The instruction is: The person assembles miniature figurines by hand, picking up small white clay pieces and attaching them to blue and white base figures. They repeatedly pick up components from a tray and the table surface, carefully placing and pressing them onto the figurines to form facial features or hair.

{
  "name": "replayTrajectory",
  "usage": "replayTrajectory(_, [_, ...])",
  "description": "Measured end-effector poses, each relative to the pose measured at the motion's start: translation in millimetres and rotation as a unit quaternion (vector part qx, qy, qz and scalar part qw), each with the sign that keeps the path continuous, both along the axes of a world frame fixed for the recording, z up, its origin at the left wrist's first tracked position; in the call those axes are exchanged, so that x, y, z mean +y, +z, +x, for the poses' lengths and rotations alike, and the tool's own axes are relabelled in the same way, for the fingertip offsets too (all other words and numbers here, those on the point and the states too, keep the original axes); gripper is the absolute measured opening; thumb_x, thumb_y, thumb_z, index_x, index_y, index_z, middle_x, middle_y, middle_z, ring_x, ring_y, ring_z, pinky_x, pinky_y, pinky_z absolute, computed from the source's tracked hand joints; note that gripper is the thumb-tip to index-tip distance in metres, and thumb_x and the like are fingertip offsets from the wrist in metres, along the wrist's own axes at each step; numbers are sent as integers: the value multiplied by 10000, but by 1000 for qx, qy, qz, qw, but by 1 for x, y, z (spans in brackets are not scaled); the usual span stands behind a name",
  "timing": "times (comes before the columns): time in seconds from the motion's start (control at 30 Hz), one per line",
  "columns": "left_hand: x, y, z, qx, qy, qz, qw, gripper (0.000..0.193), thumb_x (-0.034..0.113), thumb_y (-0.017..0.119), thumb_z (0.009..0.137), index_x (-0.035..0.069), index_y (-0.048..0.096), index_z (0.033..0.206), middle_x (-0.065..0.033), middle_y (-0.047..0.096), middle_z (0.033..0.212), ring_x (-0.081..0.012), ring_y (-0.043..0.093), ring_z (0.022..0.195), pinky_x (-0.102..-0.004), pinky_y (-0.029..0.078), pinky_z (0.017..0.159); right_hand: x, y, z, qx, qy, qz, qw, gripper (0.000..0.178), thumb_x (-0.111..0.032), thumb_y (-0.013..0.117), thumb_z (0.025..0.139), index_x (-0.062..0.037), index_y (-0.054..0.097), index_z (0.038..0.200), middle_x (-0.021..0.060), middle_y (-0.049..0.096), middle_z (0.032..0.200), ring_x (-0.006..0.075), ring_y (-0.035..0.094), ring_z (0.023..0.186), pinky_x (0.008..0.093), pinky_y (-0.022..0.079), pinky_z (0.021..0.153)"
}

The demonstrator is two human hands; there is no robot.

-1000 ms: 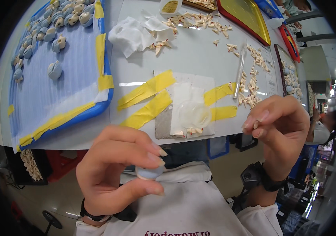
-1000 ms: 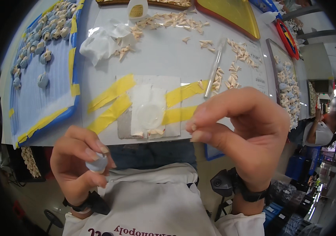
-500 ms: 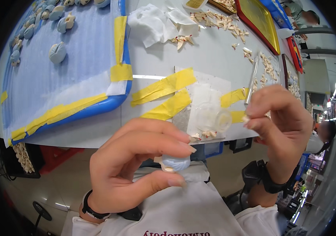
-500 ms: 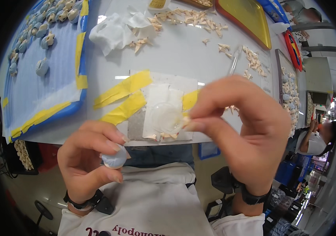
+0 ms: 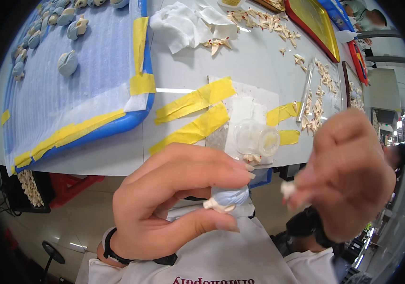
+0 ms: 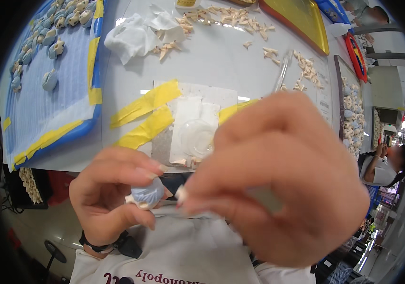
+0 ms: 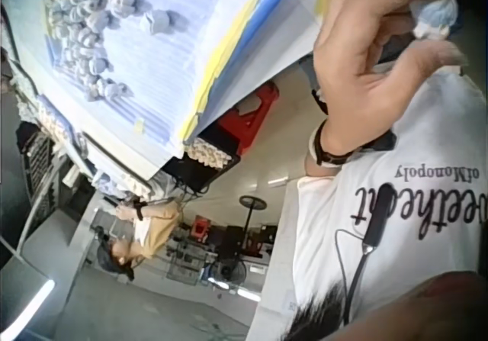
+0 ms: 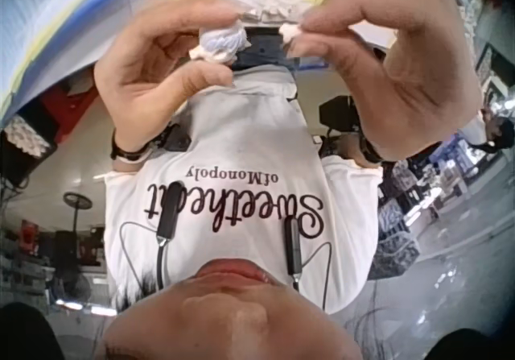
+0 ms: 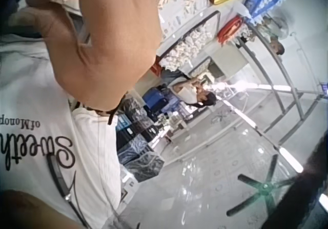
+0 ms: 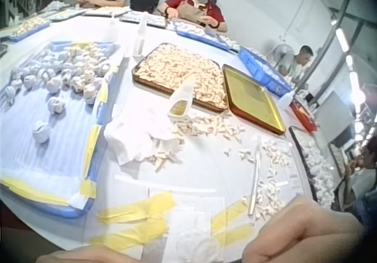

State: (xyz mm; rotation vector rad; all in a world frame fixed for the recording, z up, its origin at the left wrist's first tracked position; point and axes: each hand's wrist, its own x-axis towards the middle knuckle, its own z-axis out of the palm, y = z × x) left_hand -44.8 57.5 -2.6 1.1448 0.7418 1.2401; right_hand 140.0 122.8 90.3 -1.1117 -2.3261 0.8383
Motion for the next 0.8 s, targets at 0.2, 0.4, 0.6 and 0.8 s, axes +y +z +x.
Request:
replayTrajectory(0.2, [0,4,4,116,58,136,982,364,30,757,623,-51,582,932,-216,544,978,-209,556,877,-251,486,642,-14,-16,4,58,68,-35,995,232,-24,764,622,-110,583,740,11,480,670,119,439,603,227,331,537])
replayTrajectory(0.4, [-5,12,22,185,157,194,951,319,-27,752,572,-28,614,859,-152,545,827,-202,586,717,-229,473,584,-16,4,-4,-132,113,63,983,241,26,737,591,-97,581,727,24,506,680,138,455,583,251,343,526])
replayTrajectory(0.6, [-7,15,29,207,203,201,936,346,-20,769,574,-14,632,891,-123,555,832,-190,595,696,-221,476,579,-18,-14,2,18,51,82,995,221,36,716,553,-84,590,690,36,522,661,150,470,566,260,351,520])
replayTrajectory(0.8, [1,9,8,185,134,116,967,408,85,797,592,-24,621,944,-99,572,857,-186,587,736,-260,488,648,24,-4,30,66,17,46,997,122,3,657,643,-46,589,731,40,558,733,129,493,647,240,377,579])
